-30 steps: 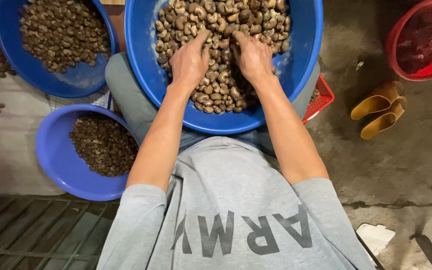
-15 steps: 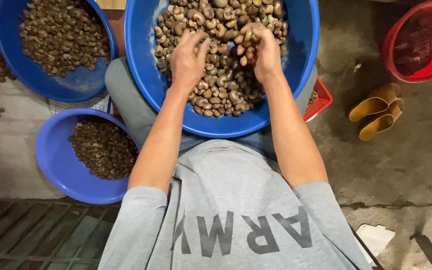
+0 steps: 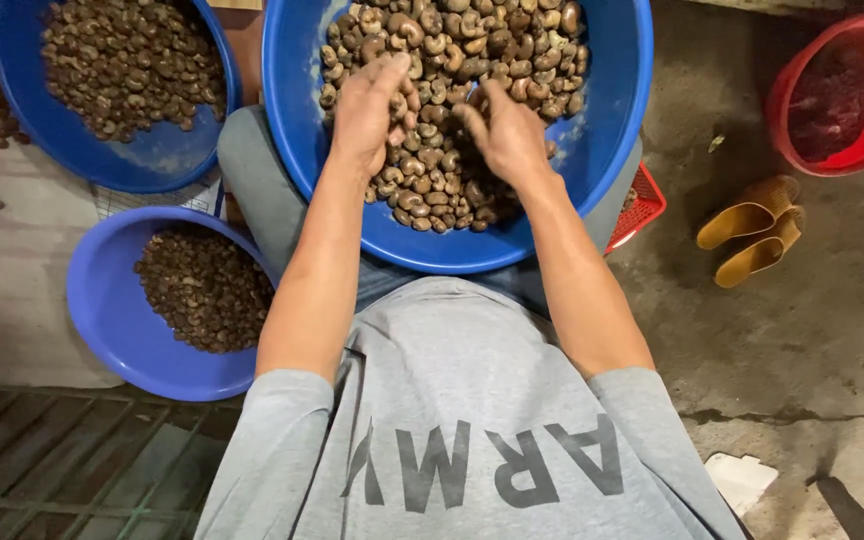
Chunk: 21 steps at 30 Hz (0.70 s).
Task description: Manually sorting nuts from a large central basin into smaller peripheral basins based on quality or type.
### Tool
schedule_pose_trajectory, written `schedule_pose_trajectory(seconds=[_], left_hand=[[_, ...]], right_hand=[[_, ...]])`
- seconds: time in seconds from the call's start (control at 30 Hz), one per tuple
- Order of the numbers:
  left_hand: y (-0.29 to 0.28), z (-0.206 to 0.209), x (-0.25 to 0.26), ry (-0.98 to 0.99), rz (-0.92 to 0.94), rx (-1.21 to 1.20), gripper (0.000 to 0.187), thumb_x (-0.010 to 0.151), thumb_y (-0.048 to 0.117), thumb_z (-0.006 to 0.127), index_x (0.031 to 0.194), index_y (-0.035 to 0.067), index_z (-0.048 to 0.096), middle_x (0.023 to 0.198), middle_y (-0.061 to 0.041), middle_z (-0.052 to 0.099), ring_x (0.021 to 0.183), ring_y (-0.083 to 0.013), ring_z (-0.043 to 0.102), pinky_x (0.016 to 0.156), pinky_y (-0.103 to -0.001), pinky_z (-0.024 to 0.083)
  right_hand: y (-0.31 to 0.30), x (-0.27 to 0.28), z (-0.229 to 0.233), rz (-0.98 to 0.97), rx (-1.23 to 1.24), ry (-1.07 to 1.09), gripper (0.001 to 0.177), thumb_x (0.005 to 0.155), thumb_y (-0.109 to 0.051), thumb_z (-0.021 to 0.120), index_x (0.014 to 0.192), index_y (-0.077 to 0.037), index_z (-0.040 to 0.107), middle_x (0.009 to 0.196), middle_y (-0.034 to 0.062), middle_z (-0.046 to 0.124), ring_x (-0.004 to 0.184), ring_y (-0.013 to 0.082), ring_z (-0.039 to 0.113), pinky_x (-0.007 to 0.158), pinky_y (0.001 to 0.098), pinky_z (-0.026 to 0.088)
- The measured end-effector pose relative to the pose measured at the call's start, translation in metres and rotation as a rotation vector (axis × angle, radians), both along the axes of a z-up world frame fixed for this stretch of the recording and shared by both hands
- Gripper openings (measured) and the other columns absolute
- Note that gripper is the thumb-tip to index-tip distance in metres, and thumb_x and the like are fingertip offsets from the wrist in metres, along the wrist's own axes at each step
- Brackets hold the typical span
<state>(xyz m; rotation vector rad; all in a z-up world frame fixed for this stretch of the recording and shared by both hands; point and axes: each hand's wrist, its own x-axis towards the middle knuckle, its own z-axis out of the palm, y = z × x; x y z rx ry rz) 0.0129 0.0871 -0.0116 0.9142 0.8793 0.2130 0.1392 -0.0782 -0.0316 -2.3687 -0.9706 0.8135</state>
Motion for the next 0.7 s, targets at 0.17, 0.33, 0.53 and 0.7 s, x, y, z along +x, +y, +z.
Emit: schedule_pose_trajectory(seconds=[0.17, 0.33, 0.53, 0.7], left_hand=[[-0.016, -0.025, 0.013, 0.359, -0.201, 0.47, 0.027, 0.097, 0.029, 0.066, 0.107, 0.005, 0.07, 0.066, 0.003, 0.062, 0.045, -0.0044, 0.046, 0.043, -0.021, 0.041], [-0.026, -0.051, 0.02, 0.506, -0.44, 0.896, 0.04, 0.102, 0.025, 0.069, 0.134, 0.002, 0.064, 0.045, 0.011, 0.038, 0.041, -0.0085, 0.046, 0.119, -0.049, 0.038], [-0.036, -0.065, 0.029, 0.547, -0.489, 1.152, 0.038, 0.085, 0.016, 0.083, 0.12, 0.007, 0.072, 0.071, -0.006, 0.072, 0.065, -0.0232, 0.069, 0.075, -0.05, 0.061], [-0.029, -0.034, 0.031, 0.498, -0.418, 0.641, 0.038, 0.091, 0.025, 0.076, 0.123, 0.007, 0.065, 0.065, 0.007, 0.056, 0.044, -0.0041, 0.044, 0.04, -0.023, 0.036]], right_hand=[[-0.01, -0.006, -0.037, 0.16, 0.06, -0.299, 0.04, 0.1, -0.033, 0.073, 0.119, -0.001, 0.057, 0.061, 0.0145, 0.065, 0.05, 0.0378, 0.063, 0.052, 0.0501, 0.051], [-0.005, -0.003, -0.035, 0.181, 0.07, -0.269, 0.032, 0.099, -0.024, 0.07, 0.119, -0.003, 0.059, 0.058, 0.0143, 0.064, 0.047, 0.0379, 0.061, 0.053, 0.0523, 0.052], [-0.003, 0.013, 0.0, -0.302, 0.386, 0.314, 0.012, 0.096, -0.017, 0.062, 0.101, -0.007, 0.062, 0.083, 0.0004, 0.058, 0.067, 0.0096, 0.048, 0.059, 0.0252, 0.044], [-0.011, 0.028, 0.018, -0.5, 0.925, 1.035, 0.018, 0.099, -0.029, 0.053, 0.104, -0.011, 0.056, 0.081, 0.0025, 0.062, 0.061, 0.0099, 0.054, 0.048, 0.025, 0.039]])
